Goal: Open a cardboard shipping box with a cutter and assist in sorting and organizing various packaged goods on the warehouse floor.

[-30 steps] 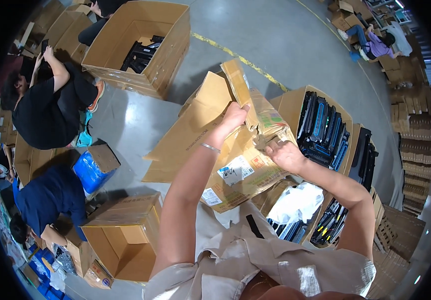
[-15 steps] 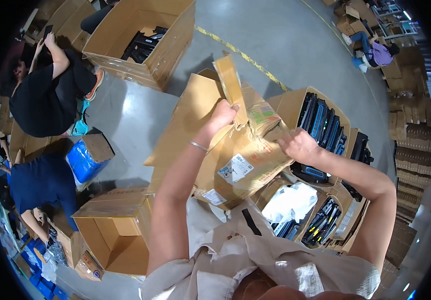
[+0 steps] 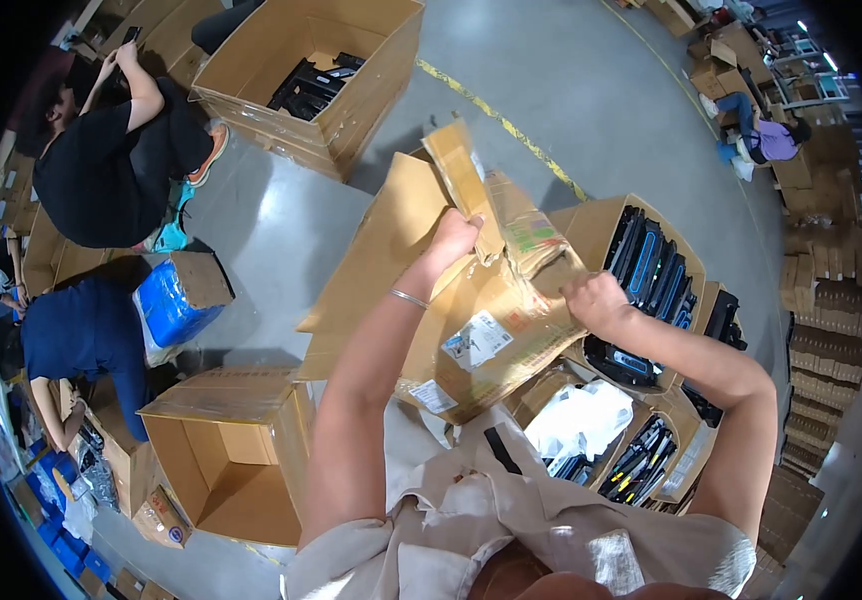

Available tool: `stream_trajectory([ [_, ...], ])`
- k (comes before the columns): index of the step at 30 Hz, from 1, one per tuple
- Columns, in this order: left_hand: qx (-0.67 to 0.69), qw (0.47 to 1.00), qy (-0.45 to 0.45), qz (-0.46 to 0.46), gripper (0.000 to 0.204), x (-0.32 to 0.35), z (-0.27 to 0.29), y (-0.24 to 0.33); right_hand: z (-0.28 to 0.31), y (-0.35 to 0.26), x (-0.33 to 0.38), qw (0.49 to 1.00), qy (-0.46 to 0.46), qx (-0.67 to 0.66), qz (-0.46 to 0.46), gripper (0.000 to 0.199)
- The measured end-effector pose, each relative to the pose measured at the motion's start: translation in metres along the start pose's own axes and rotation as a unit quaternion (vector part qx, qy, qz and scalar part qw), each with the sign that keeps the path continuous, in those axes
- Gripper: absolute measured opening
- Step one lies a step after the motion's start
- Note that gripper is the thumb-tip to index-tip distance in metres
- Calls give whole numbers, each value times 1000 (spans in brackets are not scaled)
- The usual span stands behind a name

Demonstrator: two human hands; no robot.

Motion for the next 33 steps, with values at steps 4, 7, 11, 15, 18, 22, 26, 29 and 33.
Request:
stream_trajectory([
  [4,113,993,20,29,25,-2,0,-15,-20,-10,14,937,-4,-311,-159,23],
  [7,172,984,40,27,26,1,-2,1,-55,-13,8,857,195,-431,-207,22],
  [11,219,974,36,39,26,7,-4,17,-91,-20,-10,701,206,-622,-281,20],
  [15,215,975,31,43,26,5,-4,17,-70,-28,-10,674,165,-651,-306,24],
  [18,212,976,29,51,25,2,-10,23,-68,-28,-21,673,128,-656,-317,24],
  [22,222,973,44,55,24,6,-16,24,-63,-33,-39,621,138,-721,-275,20],
  [26,356,930,66,70,24,8,-10,29,-60,-77,-23,577,-61,-801,-150,17],
  [29,227,968,88,61,22,19,-15,40,-75,-89,-18,569,-99,-806,-125,17],
  [33,298,950,57,69,24,19,6,31,-81,-97,-3,664,21,-741,-97,22],
])
Point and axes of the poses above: each hand's wrist, its own x-axis away from the middle knuckle, its own z-axis out of the back of the hand, y = z × x, the point moved 4 cm from there along -x, towards the middle knuckle, and after that the axes turned 2 degrees about y, right-handed, at the moved point
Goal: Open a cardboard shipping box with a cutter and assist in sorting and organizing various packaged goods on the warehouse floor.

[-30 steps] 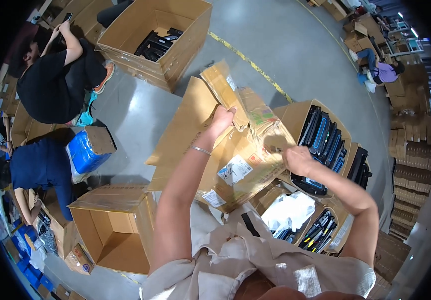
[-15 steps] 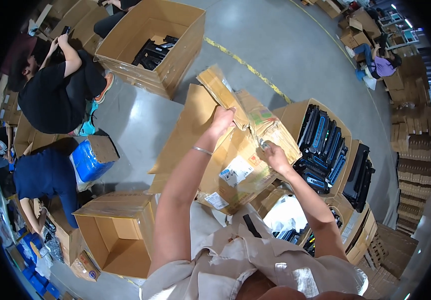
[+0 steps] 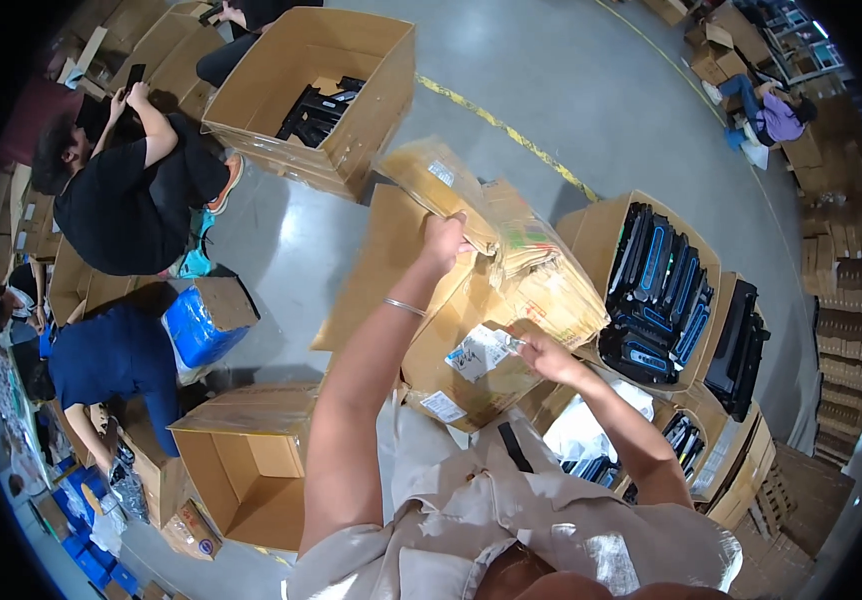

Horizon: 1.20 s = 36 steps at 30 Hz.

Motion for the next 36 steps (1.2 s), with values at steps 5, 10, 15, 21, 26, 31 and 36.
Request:
stream_trajectory([
  [5,-25,998,-34,46,35,-3,-20,21,-19,-49,5,948,177,227,133,18],
  [10,-12,993,-115,-27,30,5,-7,22,-74,-31,-58,877,139,397,232,15],
  [15,-563,794,-162,-162,28,83,96,-51,-41,-22,-86,901,224,288,233,6],
  [21,-757,651,-34,-45,47,92,138,-99,-34,-20,-111,905,236,321,151,12],
  [26,-631,661,46,-403,36,36,61,-17,26,3,-149,933,289,199,81,15],
  [31,-652,537,124,-520,44,-26,49,42,85,-59,-136,953,269,82,109,19],
  [36,-806,517,-19,-288,36,-102,29,7,113,-40,-204,957,231,146,93,25],
])
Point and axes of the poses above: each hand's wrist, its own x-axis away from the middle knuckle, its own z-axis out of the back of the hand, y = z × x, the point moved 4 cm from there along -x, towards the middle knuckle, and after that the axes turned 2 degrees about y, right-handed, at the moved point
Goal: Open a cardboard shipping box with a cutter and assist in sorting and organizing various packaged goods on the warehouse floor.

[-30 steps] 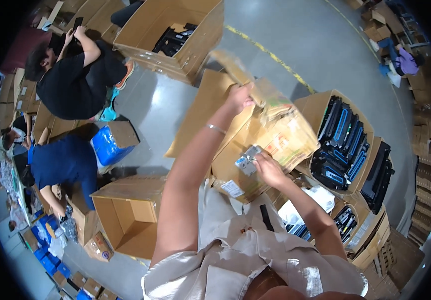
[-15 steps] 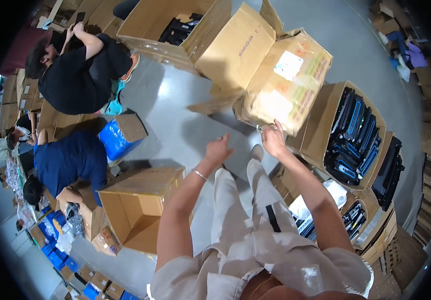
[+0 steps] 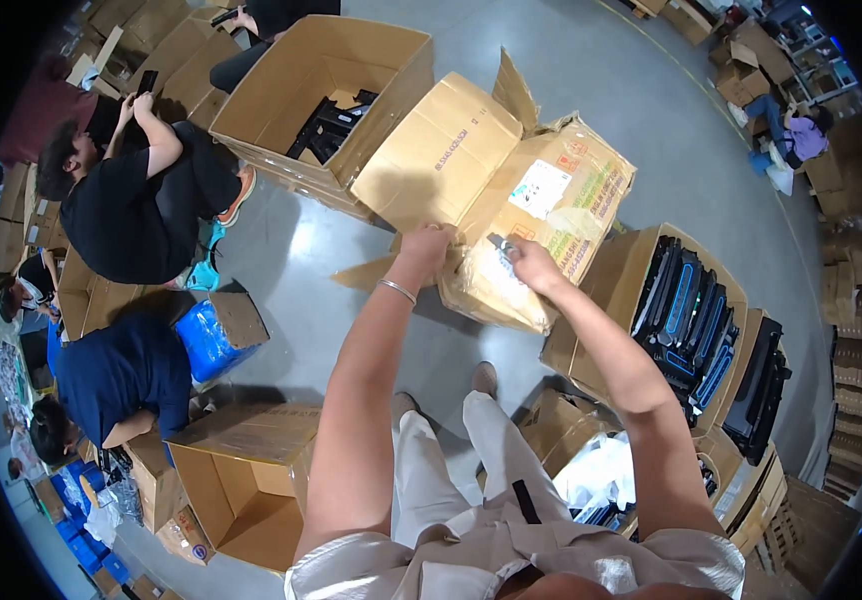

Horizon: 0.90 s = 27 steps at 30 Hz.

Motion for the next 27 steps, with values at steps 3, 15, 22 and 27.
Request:
stream_trajectory([
  [3,16,983,-180,12,20,5,-21,-1,-22,-5,-12,990,-99,-32,-91,26],
  [15,43,994,-95,20,14,53,-31,13,-40,-41,-5,953,-277,79,-90,13],
  [22,123,992,-24,26,15,78,-46,-3,-54,-30,31,912,-379,58,-144,14],
  [27,367,920,-19,135,18,141,-69,-57,-37,-45,91,949,-279,-85,-119,20],
])
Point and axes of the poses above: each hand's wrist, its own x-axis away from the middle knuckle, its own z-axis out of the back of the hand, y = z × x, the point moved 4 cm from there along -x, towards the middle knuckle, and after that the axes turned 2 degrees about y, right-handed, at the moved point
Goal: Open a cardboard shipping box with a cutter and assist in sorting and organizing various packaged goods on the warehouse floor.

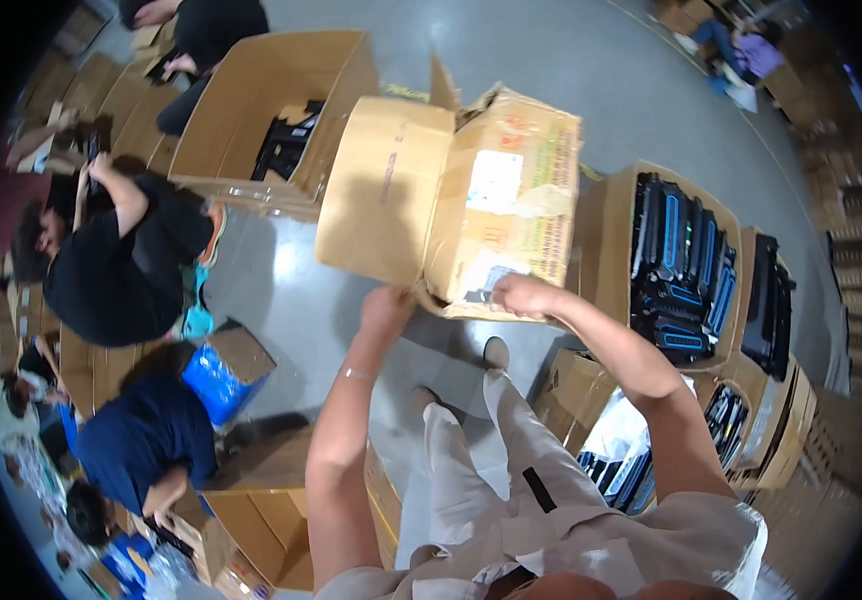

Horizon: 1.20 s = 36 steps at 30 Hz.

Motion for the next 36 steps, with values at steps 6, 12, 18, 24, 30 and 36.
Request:
stream_trajectory([
  [6,-151,986,15,-65,22,8,34,29,2,137,48,864,366,-341,61,21],
  [12,-209,978,-15,-10,24,-16,56,12,21,151,16,845,379,-376,31,23],
  [18,-208,966,18,-153,49,-52,16,143,139,146,12,822,530,-198,61,21],
  [24,-332,928,-5,-168,68,-91,-84,232,250,164,-5,819,565,-100,29,24],
  [30,-307,939,-13,-153,71,-95,-94,223,287,155,-20,855,513,-23,74,25],
  [36,-331,934,8,-132,71,-83,-100,226,295,126,-28,884,467,6,-14,23],
])
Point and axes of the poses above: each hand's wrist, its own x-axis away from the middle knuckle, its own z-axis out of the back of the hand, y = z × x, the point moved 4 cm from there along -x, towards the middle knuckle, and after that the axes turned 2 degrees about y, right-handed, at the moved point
